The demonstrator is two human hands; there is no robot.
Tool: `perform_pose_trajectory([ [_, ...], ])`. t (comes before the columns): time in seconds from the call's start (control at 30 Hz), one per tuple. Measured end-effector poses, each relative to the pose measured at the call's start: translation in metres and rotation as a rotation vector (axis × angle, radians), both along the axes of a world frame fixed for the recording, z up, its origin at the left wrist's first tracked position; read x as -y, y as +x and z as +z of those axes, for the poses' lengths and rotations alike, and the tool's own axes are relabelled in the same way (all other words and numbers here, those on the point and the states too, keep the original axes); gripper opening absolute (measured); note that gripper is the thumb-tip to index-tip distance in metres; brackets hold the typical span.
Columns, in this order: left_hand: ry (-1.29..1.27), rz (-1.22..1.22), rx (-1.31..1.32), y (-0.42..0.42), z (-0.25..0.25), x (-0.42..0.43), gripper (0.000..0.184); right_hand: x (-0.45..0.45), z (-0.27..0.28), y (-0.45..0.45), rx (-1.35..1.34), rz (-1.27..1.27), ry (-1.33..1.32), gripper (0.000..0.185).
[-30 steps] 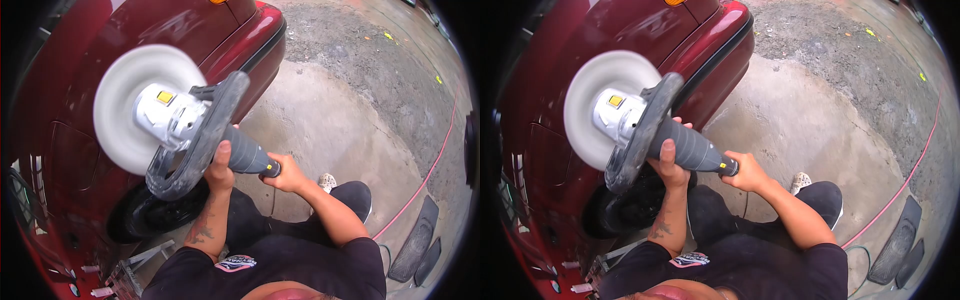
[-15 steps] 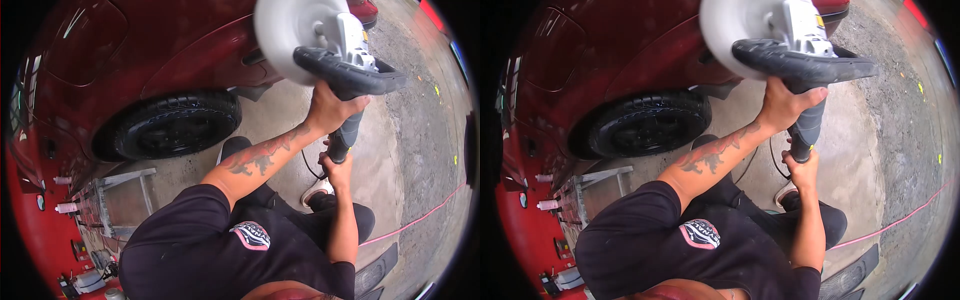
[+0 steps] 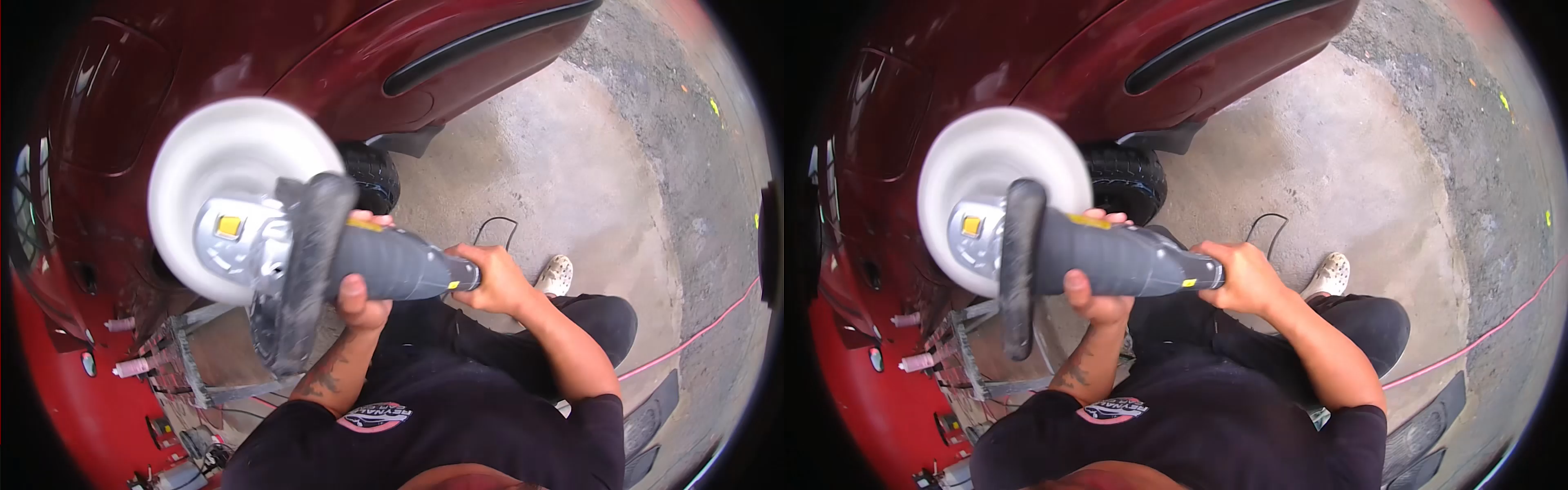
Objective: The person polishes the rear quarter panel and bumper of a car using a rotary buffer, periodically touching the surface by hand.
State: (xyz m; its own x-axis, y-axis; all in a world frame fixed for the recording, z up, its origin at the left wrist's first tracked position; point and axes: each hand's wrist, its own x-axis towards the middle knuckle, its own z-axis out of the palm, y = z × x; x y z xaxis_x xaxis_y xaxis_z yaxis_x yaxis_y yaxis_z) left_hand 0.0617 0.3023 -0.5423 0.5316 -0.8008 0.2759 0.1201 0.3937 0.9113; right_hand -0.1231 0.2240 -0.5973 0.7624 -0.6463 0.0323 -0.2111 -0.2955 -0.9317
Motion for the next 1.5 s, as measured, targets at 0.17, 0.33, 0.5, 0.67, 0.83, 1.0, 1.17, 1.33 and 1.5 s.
perform_pose_trajectory([
  [0.17,0.039,0.118,0.022,0.020,0.021,-0.010,0.088,-0.010,0.001,0.027,0.054,0.023,0.060,0.046],
  [0.33,0.085,0.064,0.145,0.014,0.020,0.012,0.082,-0.013,-0.017,0.031,0.155,-0.064,0.163,0.046],
  [0.5,0.211,-0.040,0.378,0.020,0.013,0.031,0.072,-0.017,-0.027,0.024,0.214,-0.188,0.264,0.043],
  [0.67,0.214,-0.028,0.566,0.008,0.016,0.068,0.069,-0.014,-0.029,0.017,0.307,-0.352,0.389,0.039],
  [0.83,0.109,-0.197,0.456,-0.024,0.043,0.120,0.067,-0.007,-0.012,0.017,0.423,-0.469,0.417,0.038],
  [1.0,0.048,-0.276,0.323,-0.027,0.062,0.117,0.074,-0.011,-0.012,0.033,0.519,-0.433,0.369,0.028],
  [1.17,0.023,-0.161,0.382,-0.008,0.067,0.082,0.074,-0.014,-0.009,0.039,0.455,-0.284,0.314,0.031],
  [1.33,0.026,-0.012,0.317,0.014,0.058,0.036,0.070,-0.013,-0.009,0.042,0.368,-0.111,0.252,0.037],
  [1.5,0.059,0.034,0.246,0.023,0.048,0.024,0.072,-0.006,0.004,0.030,0.248,-0.068,0.224,0.039],
])
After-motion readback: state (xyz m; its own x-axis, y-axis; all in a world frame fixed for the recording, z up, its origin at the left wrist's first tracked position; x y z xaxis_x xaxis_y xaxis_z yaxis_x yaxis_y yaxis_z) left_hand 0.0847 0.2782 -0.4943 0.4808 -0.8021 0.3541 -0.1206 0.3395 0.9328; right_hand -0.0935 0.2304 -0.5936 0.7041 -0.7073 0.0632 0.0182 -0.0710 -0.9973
